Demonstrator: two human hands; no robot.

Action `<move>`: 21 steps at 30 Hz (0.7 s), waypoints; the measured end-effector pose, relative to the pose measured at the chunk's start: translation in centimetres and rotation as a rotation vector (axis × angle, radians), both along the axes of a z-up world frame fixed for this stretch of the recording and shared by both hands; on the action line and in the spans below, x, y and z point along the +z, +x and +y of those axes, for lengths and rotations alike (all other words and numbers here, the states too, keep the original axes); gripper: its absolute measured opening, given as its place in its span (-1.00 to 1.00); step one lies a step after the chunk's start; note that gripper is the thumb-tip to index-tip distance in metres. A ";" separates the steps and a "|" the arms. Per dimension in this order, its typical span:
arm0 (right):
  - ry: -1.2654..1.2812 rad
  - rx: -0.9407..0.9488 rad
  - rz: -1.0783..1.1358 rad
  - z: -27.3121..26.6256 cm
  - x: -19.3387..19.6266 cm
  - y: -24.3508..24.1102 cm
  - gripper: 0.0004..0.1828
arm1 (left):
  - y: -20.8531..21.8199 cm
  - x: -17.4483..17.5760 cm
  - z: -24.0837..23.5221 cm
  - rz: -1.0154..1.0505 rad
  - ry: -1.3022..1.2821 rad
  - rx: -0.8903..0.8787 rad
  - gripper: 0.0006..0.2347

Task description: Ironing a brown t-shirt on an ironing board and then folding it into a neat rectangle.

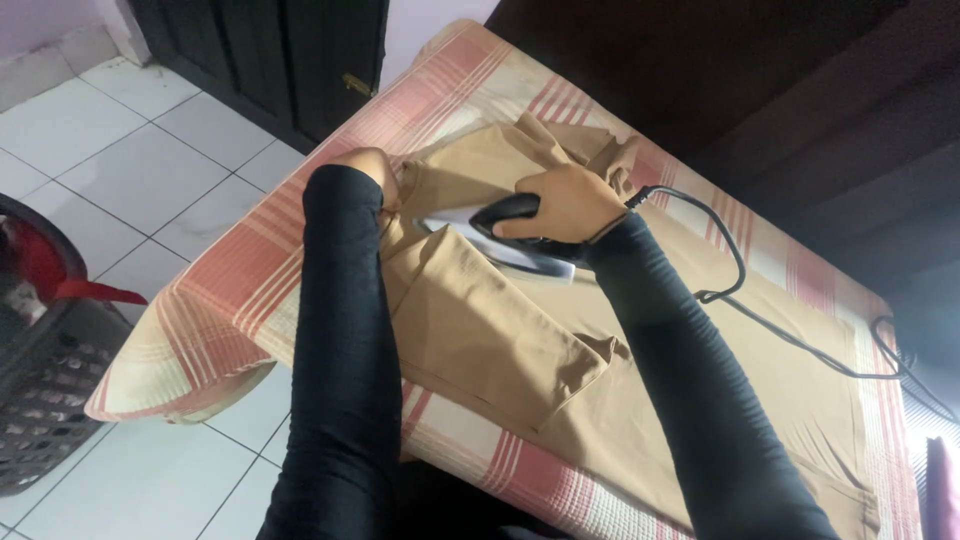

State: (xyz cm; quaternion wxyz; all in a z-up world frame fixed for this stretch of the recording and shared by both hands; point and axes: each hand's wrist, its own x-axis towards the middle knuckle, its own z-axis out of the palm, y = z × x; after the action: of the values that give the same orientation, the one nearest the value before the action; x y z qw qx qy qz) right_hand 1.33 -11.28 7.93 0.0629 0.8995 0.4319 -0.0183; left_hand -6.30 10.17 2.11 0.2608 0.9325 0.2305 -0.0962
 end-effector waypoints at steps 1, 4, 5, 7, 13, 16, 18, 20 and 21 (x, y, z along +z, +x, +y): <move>-0.020 0.022 0.030 0.0 0.4 -0.2 -0.42 | 0.0 0.0 0.0 -0.014 -0.006 0.013 -0.66; 0.012 0.066 0.046 0.3 1.0 -1.5 -0.46 | -0.1 -0.4 -0.1 -0.027 -0.020 0.035 -0.65; 0.070 0.086 0.021 0.4 1.3 -2.0 -0.48 | -0.1 -0.3 -0.1 -0.035 -0.023 0.044 -0.64; 0.050 0.074 0.049 0.5 1.5 -2.1 -0.48 | -0.1 -0.4 -0.2 -0.044 -0.024 0.045 -0.63; 0.021 -0.124 -0.008 0.6 1.2 -1.1 -0.43 | -0.1 -0.3 -0.3 -0.104 -0.016 0.081 -0.61; 0.094 -0.287 -0.056 1.3 0.8 -0.6 -0.42 | 0.1 -0.5 -0.6 -0.126 -0.019 0.106 -0.59; 0.144 -0.370 -0.098 1.8 0.2 0.5 -0.46 | 0.4 -0.3 -0.9 -0.143 -0.018 0.120 -0.59; 0.173 -0.405 -0.117 2.0 -1.6 2.8 -0.46 | 0.6 -0.2 -1.2 -0.172 -0.020 0.141 -0.57; 0.174 -0.403 -0.118 2.2 -1.3 2.8 -0.46 | 0.5 0.5 -1.6 -0.173 -0.019 0.143 -0.57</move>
State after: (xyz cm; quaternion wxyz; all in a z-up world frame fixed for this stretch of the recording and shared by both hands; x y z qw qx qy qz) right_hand 4.16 -9.10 6.62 0.0051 0.9691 0.2392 0.0594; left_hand -5.80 8.55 2.56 0.2947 0.9159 0.2723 0.0015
